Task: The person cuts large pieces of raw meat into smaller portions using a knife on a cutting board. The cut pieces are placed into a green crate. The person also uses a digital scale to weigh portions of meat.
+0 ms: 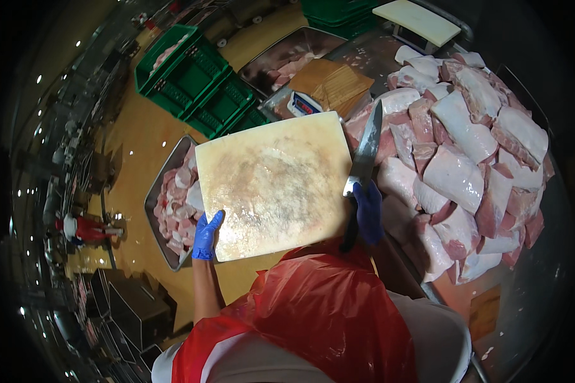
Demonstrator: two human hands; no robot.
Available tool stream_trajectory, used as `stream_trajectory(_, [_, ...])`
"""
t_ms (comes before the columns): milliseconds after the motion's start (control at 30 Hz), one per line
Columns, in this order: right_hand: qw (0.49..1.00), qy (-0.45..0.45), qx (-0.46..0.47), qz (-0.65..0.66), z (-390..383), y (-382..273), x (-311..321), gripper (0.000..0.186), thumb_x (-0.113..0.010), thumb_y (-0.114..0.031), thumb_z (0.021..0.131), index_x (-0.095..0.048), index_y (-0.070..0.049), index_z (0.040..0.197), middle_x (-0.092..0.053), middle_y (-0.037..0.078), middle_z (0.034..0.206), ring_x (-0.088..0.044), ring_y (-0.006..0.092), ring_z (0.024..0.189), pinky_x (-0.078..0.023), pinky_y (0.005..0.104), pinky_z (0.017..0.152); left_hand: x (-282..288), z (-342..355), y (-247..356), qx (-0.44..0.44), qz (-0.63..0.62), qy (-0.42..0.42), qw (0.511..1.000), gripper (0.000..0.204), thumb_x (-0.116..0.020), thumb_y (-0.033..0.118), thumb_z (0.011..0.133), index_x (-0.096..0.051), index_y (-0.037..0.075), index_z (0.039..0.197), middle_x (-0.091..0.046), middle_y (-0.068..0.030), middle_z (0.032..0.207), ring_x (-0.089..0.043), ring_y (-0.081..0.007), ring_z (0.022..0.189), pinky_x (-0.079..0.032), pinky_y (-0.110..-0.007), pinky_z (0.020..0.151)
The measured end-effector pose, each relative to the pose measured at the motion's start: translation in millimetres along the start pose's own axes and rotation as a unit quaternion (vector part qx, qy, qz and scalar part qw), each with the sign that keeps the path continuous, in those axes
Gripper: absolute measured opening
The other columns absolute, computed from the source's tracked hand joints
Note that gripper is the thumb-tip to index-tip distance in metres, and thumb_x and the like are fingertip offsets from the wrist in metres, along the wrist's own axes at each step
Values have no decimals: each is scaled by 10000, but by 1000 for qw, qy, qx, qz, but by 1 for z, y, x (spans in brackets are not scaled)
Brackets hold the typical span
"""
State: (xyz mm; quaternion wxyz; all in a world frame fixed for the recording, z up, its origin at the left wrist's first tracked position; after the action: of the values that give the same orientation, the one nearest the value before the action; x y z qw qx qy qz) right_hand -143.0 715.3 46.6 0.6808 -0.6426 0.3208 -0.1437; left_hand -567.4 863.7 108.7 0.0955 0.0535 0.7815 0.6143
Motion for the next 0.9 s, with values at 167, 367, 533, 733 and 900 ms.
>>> stream_trajectory(167, [992,125,17,9,53,-7,3,180,-585,-170,997,-619,-48,1125,-599,-41,935,-523,55,822,-434,238,716,-59,155,41,-30,80,-80,993,378,-699,165,944,-622,-41,1251,-679,-65,1144,-619,-130,977,-491,-288,871])
stream_trajectory(367, [965,251,50,50,135,-26,5,250,-592,-176,1000,-610,-17,1192,-651,17,1050,-584,109,922,-465,272,840,-183,352,81,-108,185,-213,953,354,-680,271,965,-679,-50,1114,-703,-43,988,-608,-109,859,-496,-286,785])
stream_trajectory(533, [931,347,115,-4,182,-45,-2,296,-619,-165,991,-618,19,1222,-668,33,1094,-594,112,955,-461,272,882,-263,482,83,-171,244,-299,907,343,-662,318,977,-704,-21,998,-681,-22,859,-563,-96,772,-474,-297,705])
stream_trajectory(733, [878,418,216,-84,192,-122,-30,274,-602,-128,994,-613,35,1214,-659,28,1082,-579,102,937,-460,265,861,-325,502,166,-356,216,-309,855,355,-618,307,1005,-652,-46,981,-624,-32,806,-512,-138,744,-461,-341,675])
stream_trajectory(900, [837,382,345,-189,217,-268,-124,266,-610,-151,990,-627,29,1186,-666,21,1039,-578,95,913,-461,271,852,-318,549,256,-418,58,-242,874,382,-554,312,1039,-638,-58,996,-632,-76,851,-524,-150,763,-467,-335,683])
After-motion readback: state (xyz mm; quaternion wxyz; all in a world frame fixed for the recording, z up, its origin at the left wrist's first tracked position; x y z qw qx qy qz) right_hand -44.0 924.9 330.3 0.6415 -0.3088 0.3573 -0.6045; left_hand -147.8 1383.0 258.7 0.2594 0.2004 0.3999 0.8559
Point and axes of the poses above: each hand's wrist, its own z-axis towards the middle knuckle, its own x-axis out of the back of the hand, y = z × x, the point moved 10 cm from there along z, towards the middle knuckle
